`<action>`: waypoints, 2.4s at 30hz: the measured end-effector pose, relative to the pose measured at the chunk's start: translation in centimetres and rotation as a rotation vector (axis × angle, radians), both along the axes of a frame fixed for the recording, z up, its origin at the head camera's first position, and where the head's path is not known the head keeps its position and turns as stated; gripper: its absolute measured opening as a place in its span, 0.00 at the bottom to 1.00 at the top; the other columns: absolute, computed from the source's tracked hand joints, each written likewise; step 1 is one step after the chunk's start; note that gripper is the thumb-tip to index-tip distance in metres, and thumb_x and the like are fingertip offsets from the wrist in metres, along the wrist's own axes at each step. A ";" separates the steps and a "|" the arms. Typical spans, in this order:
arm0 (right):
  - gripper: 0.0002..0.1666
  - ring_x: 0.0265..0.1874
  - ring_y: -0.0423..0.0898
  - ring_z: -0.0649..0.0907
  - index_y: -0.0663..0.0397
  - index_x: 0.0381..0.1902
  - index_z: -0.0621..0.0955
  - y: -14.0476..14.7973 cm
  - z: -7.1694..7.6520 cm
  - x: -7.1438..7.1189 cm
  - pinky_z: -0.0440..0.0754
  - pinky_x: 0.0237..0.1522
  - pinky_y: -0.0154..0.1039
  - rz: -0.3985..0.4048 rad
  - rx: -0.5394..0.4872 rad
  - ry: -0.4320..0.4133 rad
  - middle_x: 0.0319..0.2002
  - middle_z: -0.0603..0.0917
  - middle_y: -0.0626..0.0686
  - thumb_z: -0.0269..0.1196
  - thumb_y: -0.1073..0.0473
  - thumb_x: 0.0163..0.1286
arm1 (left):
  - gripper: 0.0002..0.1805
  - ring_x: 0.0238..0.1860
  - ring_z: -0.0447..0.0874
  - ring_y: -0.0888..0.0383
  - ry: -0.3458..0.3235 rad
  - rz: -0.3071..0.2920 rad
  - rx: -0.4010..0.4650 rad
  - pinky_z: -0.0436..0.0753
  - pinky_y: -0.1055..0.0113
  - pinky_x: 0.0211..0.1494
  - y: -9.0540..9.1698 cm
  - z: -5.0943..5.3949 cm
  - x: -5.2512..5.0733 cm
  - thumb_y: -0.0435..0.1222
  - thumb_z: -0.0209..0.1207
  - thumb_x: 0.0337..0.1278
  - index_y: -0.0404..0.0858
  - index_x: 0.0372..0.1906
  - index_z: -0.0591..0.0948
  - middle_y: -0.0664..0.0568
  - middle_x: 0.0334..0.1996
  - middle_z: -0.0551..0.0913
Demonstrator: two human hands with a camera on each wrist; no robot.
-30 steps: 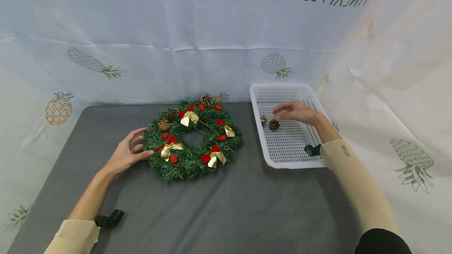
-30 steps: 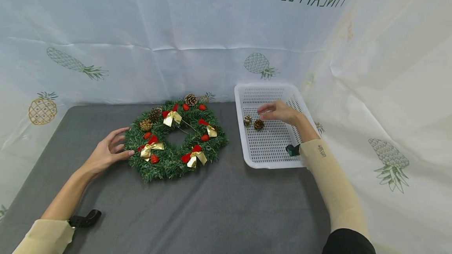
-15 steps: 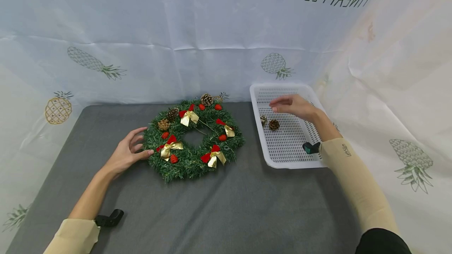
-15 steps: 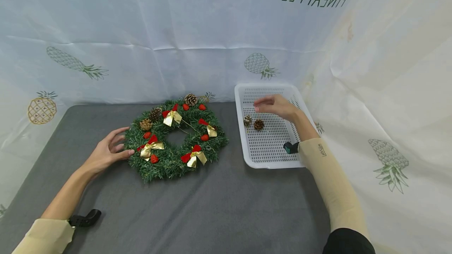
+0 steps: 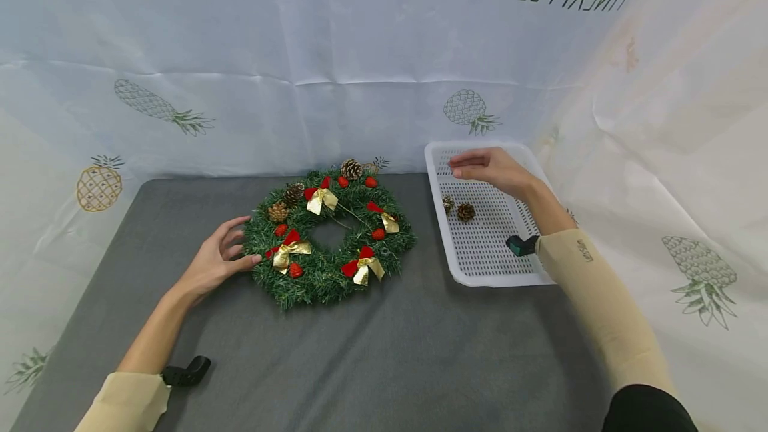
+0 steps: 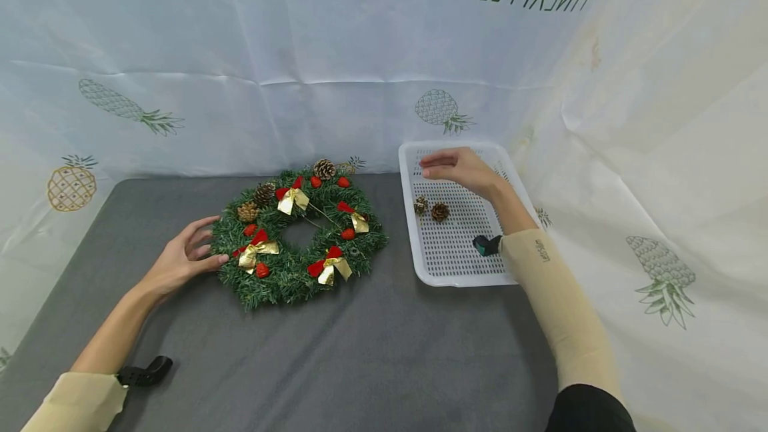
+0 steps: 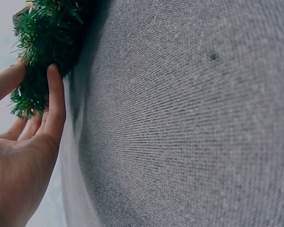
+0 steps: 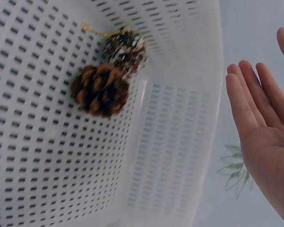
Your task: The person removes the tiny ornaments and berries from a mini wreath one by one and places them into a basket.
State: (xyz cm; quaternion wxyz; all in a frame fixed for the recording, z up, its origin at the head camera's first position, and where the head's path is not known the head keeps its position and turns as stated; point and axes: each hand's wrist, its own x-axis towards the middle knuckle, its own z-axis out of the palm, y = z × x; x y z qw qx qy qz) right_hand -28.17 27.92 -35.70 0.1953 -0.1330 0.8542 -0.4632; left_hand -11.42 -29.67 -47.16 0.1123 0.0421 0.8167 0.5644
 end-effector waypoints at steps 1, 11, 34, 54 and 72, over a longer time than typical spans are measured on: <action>0.31 0.63 0.40 0.87 0.50 0.72 0.82 -0.3 0.1 0.0 0.75 0.80 0.53 0.002 -0.005 0.001 0.73 0.82 0.61 0.72 0.47 0.77 | 0.53 0.82 0.50 0.14 0.000 0.002 -0.002 0.62 0.19 0.77 0.0 0.0 0.0 0.34 0.70 0.72 0.45 0.90 0.49 0.26 0.87 0.47; 0.30 0.66 0.42 0.85 0.51 0.74 0.80 -2.8 1.0 -0.5 0.76 0.80 0.53 0.017 -0.073 0.010 0.74 0.82 0.58 0.70 0.51 0.79 | 0.53 0.82 0.48 0.14 0.004 0.000 -0.013 0.61 0.18 0.77 0.0 0.0 0.1 0.36 0.70 0.73 0.45 0.90 0.49 0.26 0.87 0.46; 0.29 0.71 0.51 0.83 0.48 0.73 0.81 -10.3 2.0 -2.2 0.74 0.82 0.52 0.115 -0.123 0.018 0.72 0.83 0.55 0.70 0.50 0.78 | 0.53 0.81 0.50 0.13 0.007 0.002 -0.015 0.63 0.18 0.76 -0.1 -0.1 0.2 0.36 0.70 0.73 0.45 0.90 0.49 0.24 0.87 0.47; 0.36 0.75 0.56 0.78 0.59 0.79 0.74 -16.0 -0.2 -3.8 0.76 0.81 0.54 0.155 -0.102 -0.026 0.76 0.78 0.61 0.69 0.52 0.79 | 0.53 0.81 0.53 0.15 0.004 0.002 -0.029 0.65 0.21 0.76 -0.1 -0.1 0.3 0.38 0.69 0.74 0.47 0.91 0.48 0.26 0.87 0.49; 0.40 0.81 0.59 0.72 0.62 0.82 0.68 -20.5 -2.0 -4.3 0.74 0.82 0.51 0.226 0.125 0.018 0.81 0.72 0.63 0.68 0.53 0.80 | 0.52 0.81 0.55 0.16 0.020 0.004 -0.041 0.67 0.22 0.76 0.0 0.1 0.4 0.38 0.68 0.75 0.46 0.91 0.48 0.26 0.87 0.50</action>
